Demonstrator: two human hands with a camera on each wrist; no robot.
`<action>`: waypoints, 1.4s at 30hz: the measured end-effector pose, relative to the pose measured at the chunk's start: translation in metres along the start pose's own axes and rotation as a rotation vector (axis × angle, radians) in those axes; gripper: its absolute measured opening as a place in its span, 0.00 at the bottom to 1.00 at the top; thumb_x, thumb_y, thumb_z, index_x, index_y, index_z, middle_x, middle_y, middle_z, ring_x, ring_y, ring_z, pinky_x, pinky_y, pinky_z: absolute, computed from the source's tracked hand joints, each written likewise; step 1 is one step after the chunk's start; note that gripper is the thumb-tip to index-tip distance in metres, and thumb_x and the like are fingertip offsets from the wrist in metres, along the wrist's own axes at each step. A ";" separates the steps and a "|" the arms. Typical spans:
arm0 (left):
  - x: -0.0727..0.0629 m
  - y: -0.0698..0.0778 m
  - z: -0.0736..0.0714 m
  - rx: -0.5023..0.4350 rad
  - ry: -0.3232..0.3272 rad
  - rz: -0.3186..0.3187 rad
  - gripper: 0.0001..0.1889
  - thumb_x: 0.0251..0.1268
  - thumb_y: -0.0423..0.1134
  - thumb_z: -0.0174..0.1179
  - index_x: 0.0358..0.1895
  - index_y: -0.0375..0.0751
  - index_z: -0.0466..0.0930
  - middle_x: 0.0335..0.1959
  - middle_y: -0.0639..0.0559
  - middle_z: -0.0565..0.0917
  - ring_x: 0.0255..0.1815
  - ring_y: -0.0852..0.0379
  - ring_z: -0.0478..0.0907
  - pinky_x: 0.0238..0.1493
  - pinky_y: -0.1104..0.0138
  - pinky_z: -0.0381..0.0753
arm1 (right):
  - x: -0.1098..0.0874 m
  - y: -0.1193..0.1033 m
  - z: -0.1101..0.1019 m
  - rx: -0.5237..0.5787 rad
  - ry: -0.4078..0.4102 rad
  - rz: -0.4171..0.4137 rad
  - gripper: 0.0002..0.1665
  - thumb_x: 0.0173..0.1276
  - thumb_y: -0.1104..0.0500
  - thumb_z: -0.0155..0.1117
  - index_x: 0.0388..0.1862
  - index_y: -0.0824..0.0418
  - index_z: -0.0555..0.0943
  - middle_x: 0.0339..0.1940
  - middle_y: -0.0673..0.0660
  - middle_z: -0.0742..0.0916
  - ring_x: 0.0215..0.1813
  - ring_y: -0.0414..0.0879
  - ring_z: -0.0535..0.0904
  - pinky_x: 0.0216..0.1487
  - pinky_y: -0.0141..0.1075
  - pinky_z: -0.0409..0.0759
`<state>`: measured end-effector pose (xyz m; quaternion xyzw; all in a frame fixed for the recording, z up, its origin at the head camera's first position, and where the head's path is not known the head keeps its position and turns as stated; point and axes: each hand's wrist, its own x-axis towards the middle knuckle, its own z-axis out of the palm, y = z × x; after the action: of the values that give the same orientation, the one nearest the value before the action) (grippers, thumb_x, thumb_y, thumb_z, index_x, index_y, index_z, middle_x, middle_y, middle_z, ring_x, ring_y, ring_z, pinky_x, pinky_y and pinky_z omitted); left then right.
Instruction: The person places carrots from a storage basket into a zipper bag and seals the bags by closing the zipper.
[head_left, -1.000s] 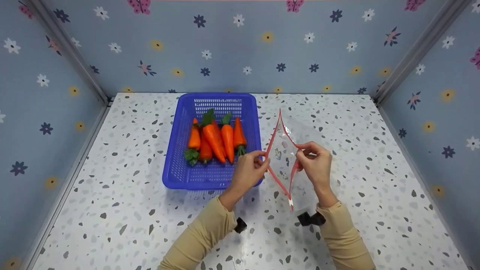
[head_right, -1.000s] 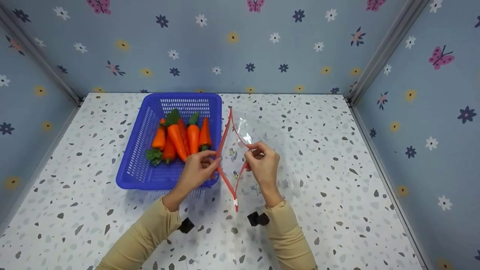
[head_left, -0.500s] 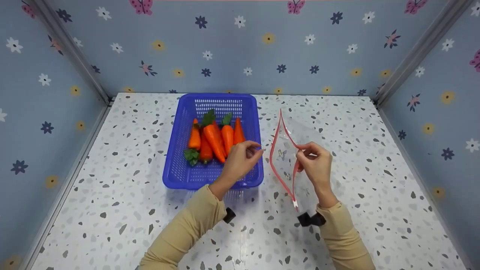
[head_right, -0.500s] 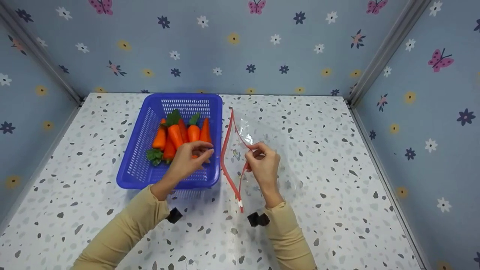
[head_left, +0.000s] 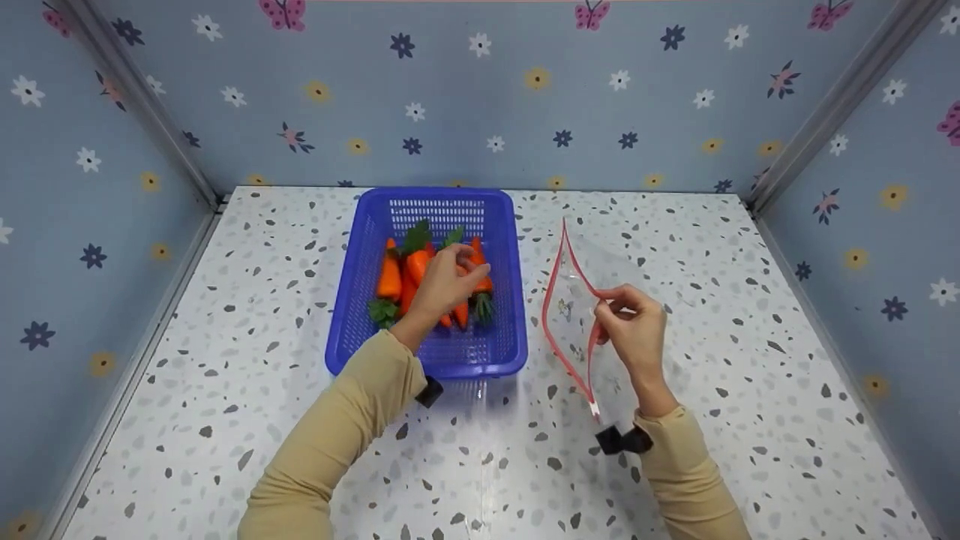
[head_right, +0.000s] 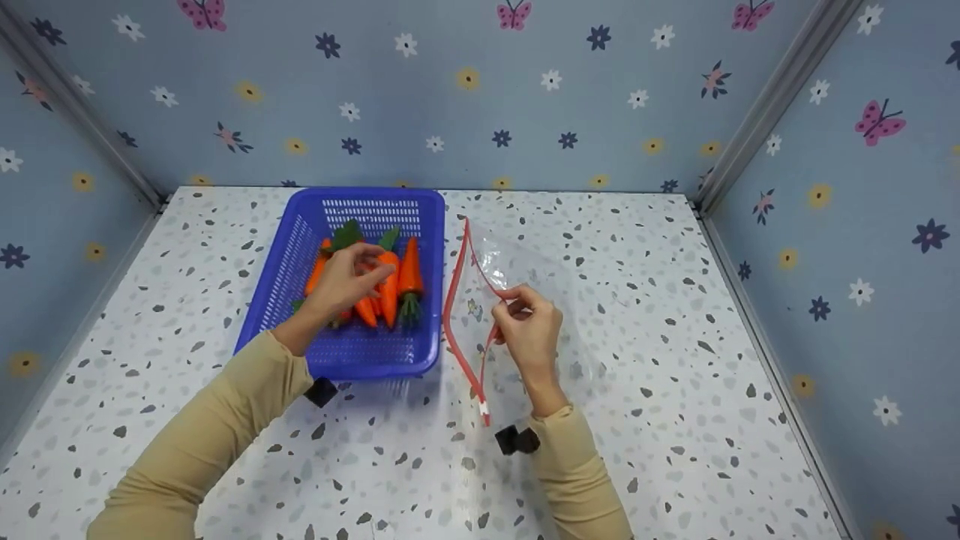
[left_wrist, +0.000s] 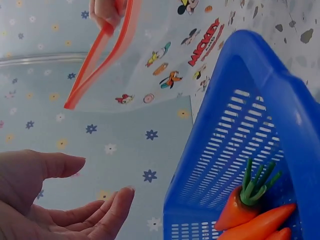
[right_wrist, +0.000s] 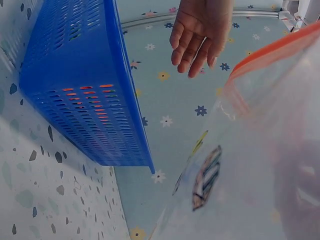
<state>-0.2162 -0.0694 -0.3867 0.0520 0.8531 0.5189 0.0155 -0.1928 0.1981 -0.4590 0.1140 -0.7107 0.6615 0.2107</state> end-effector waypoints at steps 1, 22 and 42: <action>0.002 -0.001 -0.002 0.002 -0.001 -0.016 0.22 0.59 0.40 0.56 0.53 0.29 0.69 0.40 0.41 0.76 0.40 0.49 0.73 0.42 0.63 0.74 | 0.001 0.004 -0.001 0.010 0.000 -0.004 0.07 0.53 0.68 0.58 0.30 0.63 0.83 0.15 0.59 0.78 0.09 0.45 0.71 0.10 0.32 0.69; 0.048 -0.046 -0.019 -0.067 0.227 -0.367 0.26 0.58 0.42 0.54 0.55 0.25 0.65 0.48 0.36 0.74 0.37 0.49 0.73 0.42 0.63 0.74 | 0.003 0.040 -0.010 -0.171 0.021 0.041 0.08 0.53 0.67 0.59 0.32 0.61 0.82 0.17 0.57 0.79 0.10 0.46 0.73 0.05 0.44 0.64; 0.082 -0.111 -0.010 -0.014 0.347 -0.591 0.27 0.51 0.48 0.61 0.48 0.29 0.73 0.44 0.40 0.77 0.44 0.46 0.74 0.45 0.60 0.72 | 0.001 0.064 -0.009 -0.163 0.070 -0.017 0.12 0.52 0.71 0.57 0.31 0.59 0.83 0.14 0.57 0.77 0.07 0.49 0.71 0.06 0.37 0.69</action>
<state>-0.3063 -0.1198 -0.4782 -0.2867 0.8177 0.4988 0.0201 -0.2205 0.2137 -0.5154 0.0795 -0.7533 0.6033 0.2495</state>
